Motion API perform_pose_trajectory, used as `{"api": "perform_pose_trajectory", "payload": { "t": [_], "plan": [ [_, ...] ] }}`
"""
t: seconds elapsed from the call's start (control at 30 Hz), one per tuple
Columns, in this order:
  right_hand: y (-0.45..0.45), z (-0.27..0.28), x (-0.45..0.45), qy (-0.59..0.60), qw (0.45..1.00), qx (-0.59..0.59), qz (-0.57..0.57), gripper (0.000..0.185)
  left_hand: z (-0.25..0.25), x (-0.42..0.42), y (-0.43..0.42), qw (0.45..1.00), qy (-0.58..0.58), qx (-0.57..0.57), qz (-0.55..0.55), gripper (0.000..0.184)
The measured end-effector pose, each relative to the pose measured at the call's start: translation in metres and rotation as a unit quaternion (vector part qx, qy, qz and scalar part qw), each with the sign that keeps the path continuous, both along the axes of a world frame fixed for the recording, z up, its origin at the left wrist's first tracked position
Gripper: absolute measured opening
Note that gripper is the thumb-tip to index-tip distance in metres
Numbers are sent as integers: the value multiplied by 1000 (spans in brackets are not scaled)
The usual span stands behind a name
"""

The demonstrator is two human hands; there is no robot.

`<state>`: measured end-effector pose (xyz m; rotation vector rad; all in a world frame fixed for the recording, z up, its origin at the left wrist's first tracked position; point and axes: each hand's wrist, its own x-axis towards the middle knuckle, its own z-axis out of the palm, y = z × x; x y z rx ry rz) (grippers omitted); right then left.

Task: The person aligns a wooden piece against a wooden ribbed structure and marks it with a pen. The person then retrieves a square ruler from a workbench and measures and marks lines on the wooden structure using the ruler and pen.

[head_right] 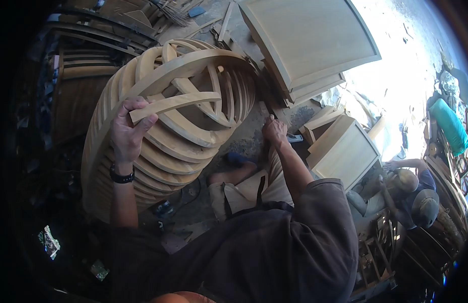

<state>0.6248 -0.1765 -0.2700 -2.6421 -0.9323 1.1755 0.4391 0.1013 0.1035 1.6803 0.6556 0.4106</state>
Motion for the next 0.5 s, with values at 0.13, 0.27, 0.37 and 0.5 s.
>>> {"api": "perform_pose_trajectory", "payload": {
  "t": [0.13, 0.27, 0.37, 0.5],
  "plan": [
    [46, -33, 22, -56, 996, 67, -34, 32, -25, 7, 15, 993, -22, 104, -53, 32],
    [61, -72, 25, -112, 970, 197, -85, 32, -43, -15, 29, 970, -80, 209, -98, 36],
    [76, -39, 9, -125, 918, 341, -162, 31, -64, -54, 43, 957, -206, 179, -100, 49],
    [89, -20, 5, -60, 847, 503, -161, 38, -64, -87, 44, 940, -322, 83, -72, 61]
  ]
}}
